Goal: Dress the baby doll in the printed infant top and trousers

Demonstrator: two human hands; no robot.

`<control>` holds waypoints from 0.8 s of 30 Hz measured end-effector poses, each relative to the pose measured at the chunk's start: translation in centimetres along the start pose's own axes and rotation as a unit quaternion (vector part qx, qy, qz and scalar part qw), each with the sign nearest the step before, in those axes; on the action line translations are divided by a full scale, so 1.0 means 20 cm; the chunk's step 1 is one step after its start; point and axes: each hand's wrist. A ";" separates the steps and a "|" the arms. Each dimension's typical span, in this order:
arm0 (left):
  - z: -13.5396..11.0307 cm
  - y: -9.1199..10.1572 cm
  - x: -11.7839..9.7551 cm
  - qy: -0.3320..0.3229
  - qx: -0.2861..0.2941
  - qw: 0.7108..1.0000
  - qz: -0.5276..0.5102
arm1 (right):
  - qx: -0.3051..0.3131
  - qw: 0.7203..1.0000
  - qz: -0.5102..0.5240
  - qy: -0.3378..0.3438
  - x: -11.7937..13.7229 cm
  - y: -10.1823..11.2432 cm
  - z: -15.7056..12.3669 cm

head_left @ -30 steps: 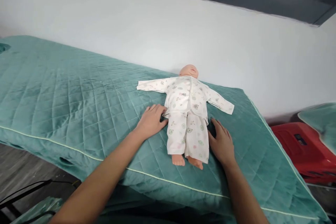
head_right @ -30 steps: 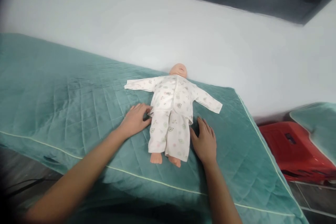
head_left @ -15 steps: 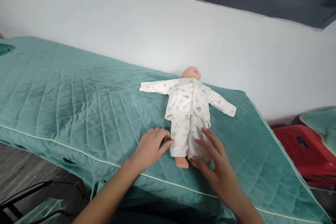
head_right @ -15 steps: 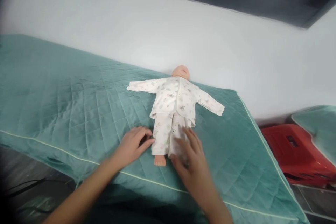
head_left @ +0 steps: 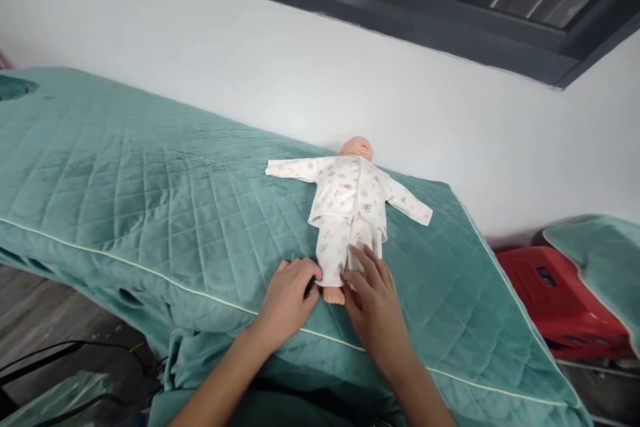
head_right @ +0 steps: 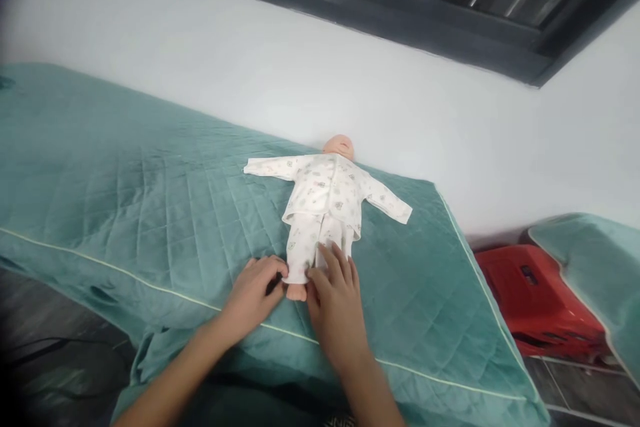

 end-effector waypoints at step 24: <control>-1.02 0.45 0.44 0.159 -0.131 0.934 0.292 | -0.010 0.979 0.179 -0.100 -0.39 -0.02 -0.42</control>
Point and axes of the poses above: each hand's wrist, its own z-axis towards the middle knuckle, its own y-axis out of the back of the hand, x = y × z, and after that the axes turned 13 degrees about -y, right-handed
